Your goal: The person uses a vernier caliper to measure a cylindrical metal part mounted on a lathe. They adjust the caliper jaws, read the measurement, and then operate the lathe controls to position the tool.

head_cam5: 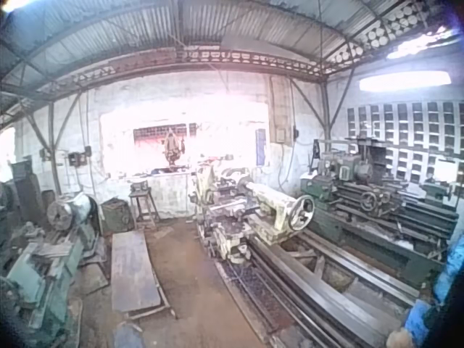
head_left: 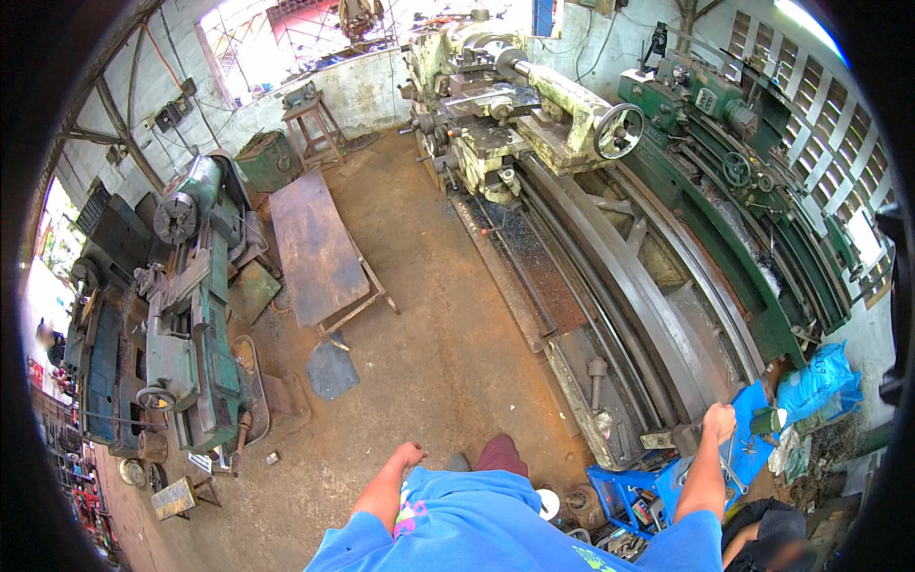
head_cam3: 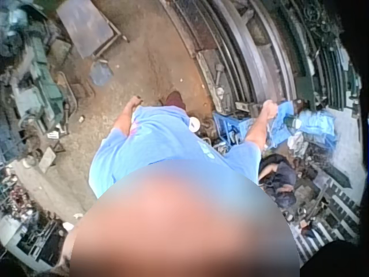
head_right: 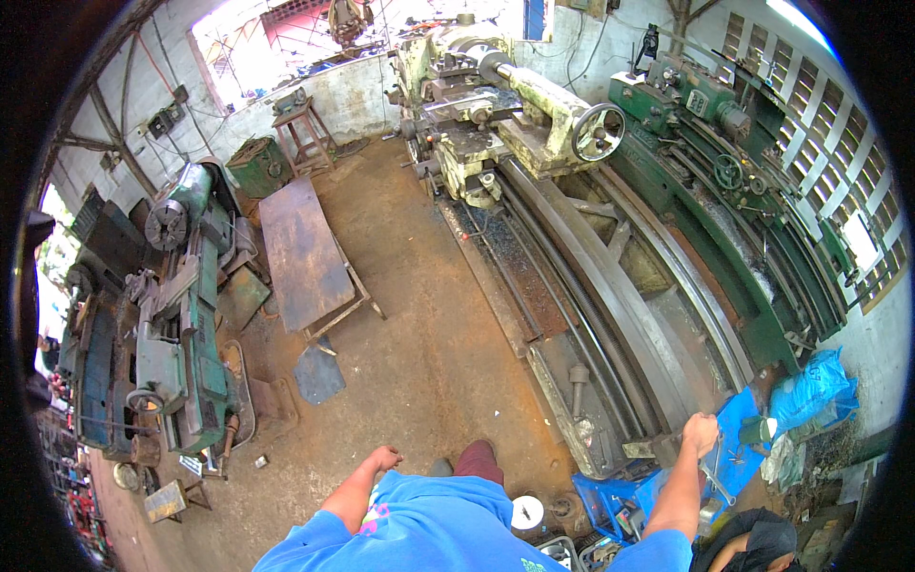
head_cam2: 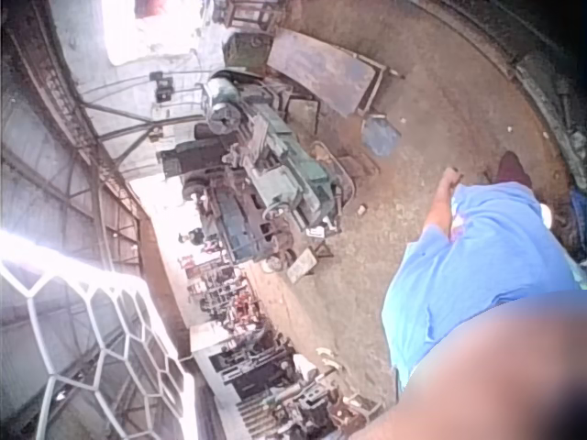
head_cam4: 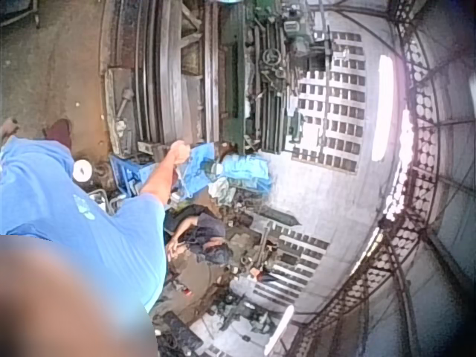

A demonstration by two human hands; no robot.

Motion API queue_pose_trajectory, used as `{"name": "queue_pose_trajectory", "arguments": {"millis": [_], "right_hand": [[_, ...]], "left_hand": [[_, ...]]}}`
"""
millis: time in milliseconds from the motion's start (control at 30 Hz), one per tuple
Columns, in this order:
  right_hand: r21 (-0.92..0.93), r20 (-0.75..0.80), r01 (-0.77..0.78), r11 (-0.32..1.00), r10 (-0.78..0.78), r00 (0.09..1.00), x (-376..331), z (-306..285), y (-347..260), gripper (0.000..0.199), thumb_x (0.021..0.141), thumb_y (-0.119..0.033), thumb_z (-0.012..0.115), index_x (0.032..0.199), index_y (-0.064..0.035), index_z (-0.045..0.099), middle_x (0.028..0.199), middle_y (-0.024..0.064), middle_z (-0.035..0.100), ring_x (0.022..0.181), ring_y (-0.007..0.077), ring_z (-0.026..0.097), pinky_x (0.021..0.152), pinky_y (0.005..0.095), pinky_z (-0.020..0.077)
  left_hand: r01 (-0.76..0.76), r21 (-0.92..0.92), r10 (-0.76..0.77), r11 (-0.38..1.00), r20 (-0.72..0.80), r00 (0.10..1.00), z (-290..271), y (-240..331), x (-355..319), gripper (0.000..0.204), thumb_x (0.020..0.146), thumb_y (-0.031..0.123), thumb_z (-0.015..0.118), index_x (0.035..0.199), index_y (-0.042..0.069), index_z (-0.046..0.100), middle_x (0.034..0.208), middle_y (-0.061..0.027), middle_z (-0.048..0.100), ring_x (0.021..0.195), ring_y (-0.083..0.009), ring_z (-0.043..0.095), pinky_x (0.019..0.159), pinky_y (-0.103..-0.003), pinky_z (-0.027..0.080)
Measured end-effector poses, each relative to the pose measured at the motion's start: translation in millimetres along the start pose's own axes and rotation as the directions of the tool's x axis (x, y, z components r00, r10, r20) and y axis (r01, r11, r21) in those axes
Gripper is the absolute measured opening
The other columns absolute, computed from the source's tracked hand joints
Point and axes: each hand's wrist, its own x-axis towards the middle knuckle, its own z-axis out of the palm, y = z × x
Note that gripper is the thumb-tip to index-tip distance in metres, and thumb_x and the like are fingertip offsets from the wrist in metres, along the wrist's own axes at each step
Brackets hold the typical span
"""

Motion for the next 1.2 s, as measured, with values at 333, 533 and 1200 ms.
{"name": "queue_pose_trajectory", "arguments": {"millis": [333, 533, 1200], "right_hand": [[-0.009, -0.02, 0.005, 1.0, -0.005, 1.0, 0.0, 1.3, 0.6, 0.034, 0.088, -0.028, 0.052, 0.104, -0.0058, 0.072, 0.107, 0.0233, 0.071, 0.099, 0.0415, 0.068, 0.086, 0.0524, 0.0522], [0.0, 0.007, -0.017, 1.0, 0.017, 1.0, 1.3, 0.5, -0.1, 0.033, 0.089, -0.03, 0.054, 0.105, -0.0062, 0.071, 0.11, 0.0219, 0.071, 0.104, 0.0414, 0.067, 0.089, 0.0511, 0.0519], [-0.015, -0.012, 0.02, 1.0, -0.02, 1.0, -1.2, -0.3, 0.8, 0.034, 0.088, -0.029, 0.052, 0.103, -0.005, 0.072, 0.106, 0.0237, 0.071, 0.1, 0.0413, 0.068, 0.087, 0.0522, 0.0521]], "left_hand": [[-0.002, -0.007, 0.002, 1.0, 0.001, 1.0, 1.7, -1.0, 1.8, 0.056, 0.093, 0.028, 0.067, 0.139, 0.0, 0.052, 0.114, -0.0173, 0.072, 0.097, -0.0254, 0.072, 0.074, -0.039, 0.059], [0.009, -0.006, -0.009, 1.0, -0.007, 1.0, 1.3, 0.8, -0.9, 0.056, 0.092, 0.028, 0.068, 0.139, 0.001, 0.053, 0.114, -0.0172, 0.072, 0.097, -0.0262, 0.072, 0.075, -0.04, 0.059], [0.003, -0.023, -0.003, 1.0, -0.009, 1.0, 2.9, -0.1, -2.4, 0.055, 0.092, 0.027, 0.067, 0.14, 0.002, 0.053, 0.113, -0.0154, 0.073, 0.094, -0.0241, 0.072, 0.071, -0.039, 0.059]]}}
